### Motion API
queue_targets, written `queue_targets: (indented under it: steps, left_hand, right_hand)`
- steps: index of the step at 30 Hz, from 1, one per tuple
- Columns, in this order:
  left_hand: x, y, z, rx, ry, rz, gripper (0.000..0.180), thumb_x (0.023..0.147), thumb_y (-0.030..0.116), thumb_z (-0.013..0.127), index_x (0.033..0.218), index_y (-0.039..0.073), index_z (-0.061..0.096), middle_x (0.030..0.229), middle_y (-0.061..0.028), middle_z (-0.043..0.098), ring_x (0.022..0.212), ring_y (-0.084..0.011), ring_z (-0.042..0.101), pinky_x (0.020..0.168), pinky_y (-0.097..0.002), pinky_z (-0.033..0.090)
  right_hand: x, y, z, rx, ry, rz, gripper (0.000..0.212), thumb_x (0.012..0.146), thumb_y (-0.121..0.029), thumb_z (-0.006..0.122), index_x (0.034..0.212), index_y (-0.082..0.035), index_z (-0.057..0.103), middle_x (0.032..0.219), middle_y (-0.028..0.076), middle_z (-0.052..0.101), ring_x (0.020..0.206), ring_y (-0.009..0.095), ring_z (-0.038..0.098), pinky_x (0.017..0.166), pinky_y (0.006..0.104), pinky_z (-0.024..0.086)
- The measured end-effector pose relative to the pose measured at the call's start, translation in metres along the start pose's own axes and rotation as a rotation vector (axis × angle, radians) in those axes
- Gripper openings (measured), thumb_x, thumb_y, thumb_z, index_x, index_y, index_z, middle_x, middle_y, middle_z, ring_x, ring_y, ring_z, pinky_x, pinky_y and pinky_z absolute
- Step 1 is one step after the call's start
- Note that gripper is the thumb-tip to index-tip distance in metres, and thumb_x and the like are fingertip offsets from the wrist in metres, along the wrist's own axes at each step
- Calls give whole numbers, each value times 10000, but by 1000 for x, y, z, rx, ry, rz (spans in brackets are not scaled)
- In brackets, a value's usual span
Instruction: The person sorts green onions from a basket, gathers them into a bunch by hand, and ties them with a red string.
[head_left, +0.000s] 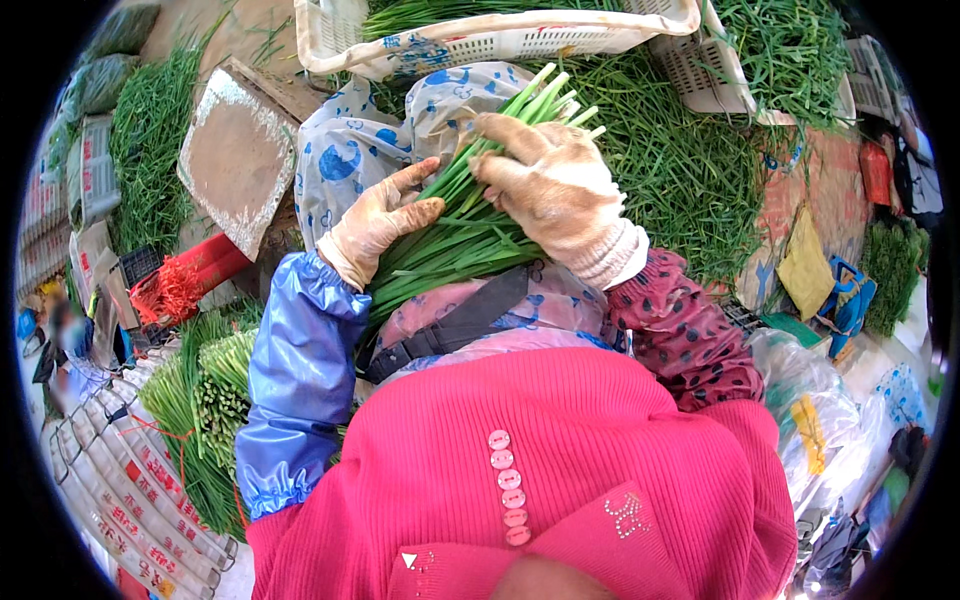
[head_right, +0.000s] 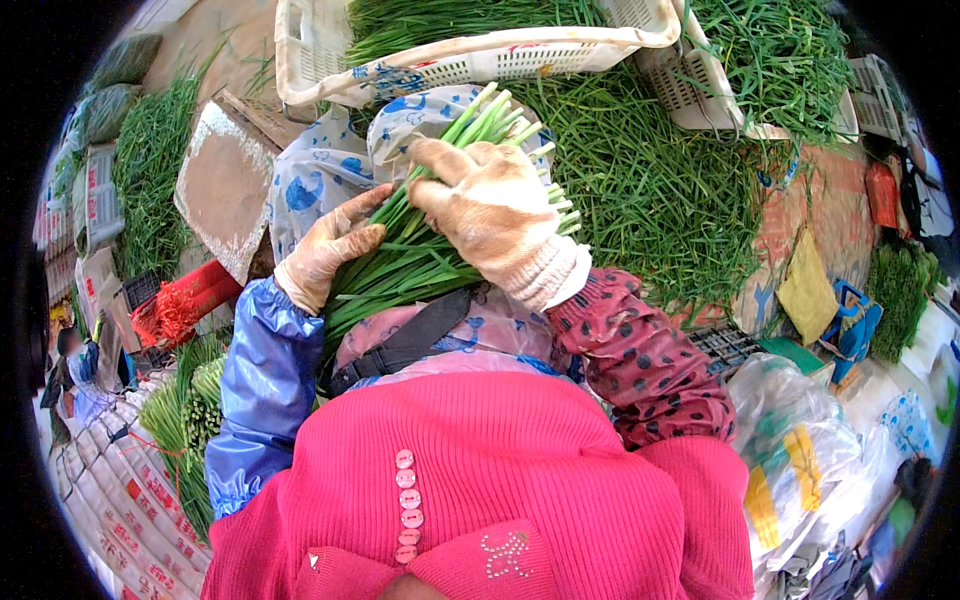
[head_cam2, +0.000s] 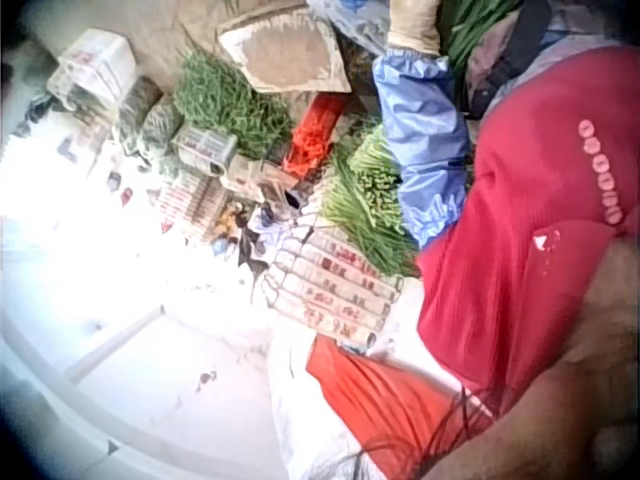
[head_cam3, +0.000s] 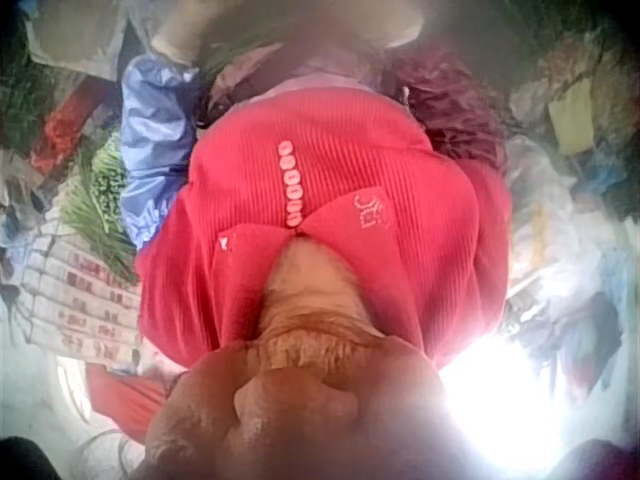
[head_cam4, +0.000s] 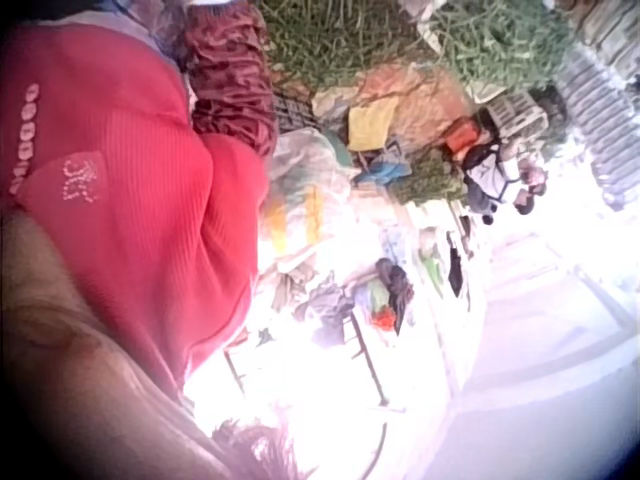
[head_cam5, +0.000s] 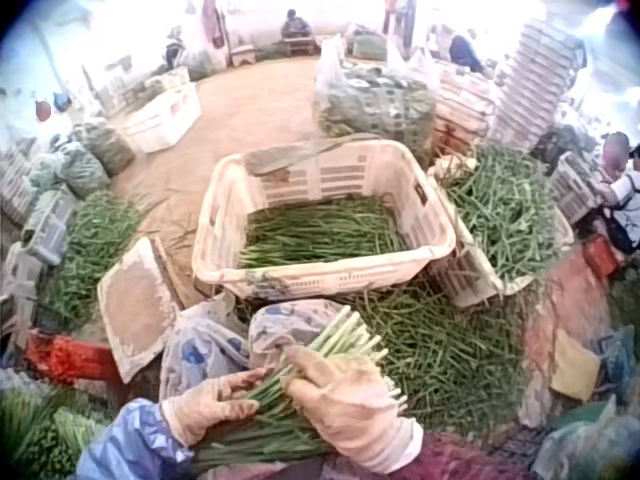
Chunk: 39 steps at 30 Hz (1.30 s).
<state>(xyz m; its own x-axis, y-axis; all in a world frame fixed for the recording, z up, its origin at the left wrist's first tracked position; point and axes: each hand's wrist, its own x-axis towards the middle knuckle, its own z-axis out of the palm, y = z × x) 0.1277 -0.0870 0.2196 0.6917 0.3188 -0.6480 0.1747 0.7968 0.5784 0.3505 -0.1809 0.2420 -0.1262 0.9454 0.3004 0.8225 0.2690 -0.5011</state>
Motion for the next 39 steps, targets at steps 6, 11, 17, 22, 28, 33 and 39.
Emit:
queue_targets:
  steps: [6, 11, 17, 22, 28, 33, 39]
  left_hand:
    - [2, -16, 3, -255, 49, 4, 423, 917, 95, 618, 1317, 23, 499, 1124, -120, 655, 985, -202, 651, 874, -308, 531]
    - [0, -14, 15, -223, 167, 2, 374, 952, 118, 545, 1307, 8, 504, 1143, -134, 647, 1017, -222, 652, 904, -320, 530]
    - [-3, -16, 20, -111, 165, 30, 359, 970, 176, 473, 1269, -10, 540, 1195, -138, 627, 1047, -221, 632, 949, -338, 496]
    - [1, -25, 5, -133, 145, 5, 334, 962, 206, 466, 1201, 6, 586, 1124, -122, 651, 990, -203, 640, 907, -323, 502]
    - [3, -20, 13, -201, 309, -97, 351, 969, 234, 473, 1219, 13, 581, 1141, -160, 653, 961, -258, 670, 859, -369, 551]
    - [-3, -21, 17, -176, 326, -79, 339, 973, 198, 470, 1215, -8, 586, 1112, -120, 663, 954, -193, 653, 877, -299, 515]
    - [6, -33, 5, -177, 192, -20, 385, 974, 217, 445, 1278, -1, 537, 1181, -145, 639, 1010, -242, 657, 908, -354, 530]
  right_hand:
    - [10, 8, 17, -31, 92, -247, 155, 690, -196, 666, 834, -141, 653, 1213, 43, 596, 1117, 279, 566, 884, 430, 465]
    - [8, 23, 34, 42, 34, -218, 176, 657, -138, 696, 822, -115, 638, 1222, 71, 595, 1155, 301, 548, 920, 450, 449]
    - [21, 14, 22, 67, -20, -232, 294, 663, -142, 704, 956, -133, 678, 1243, 81, 575, 1217, 313, 503, 943, 462, 437]
    - [29, 22, 29, 87, -56, -400, 185, 718, -193, 649, 893, -143, 680, 1129, 40, 631, 1126, 279, 569, 945, 429, 440]
    - [19, 35, 25, 973, 280, 438, 211, 964, -184, 580, 980, 6, 668, 937, 81, 692, 792, 144, 671, 735, 305, 549]
    - [-1, 135, -41, 1776, 825, 568, 56, 896, -38, 542, 863, -80, 562, 672, -25, 455, 528, 84, 432, 509, 227, 374]
    - [-73, 156, -112, 620, 834, 1036, 122, 904, -82, 602, 1003, -56, 667, 960, 71, 678, 748, 108, 626, 672, 269, 533]
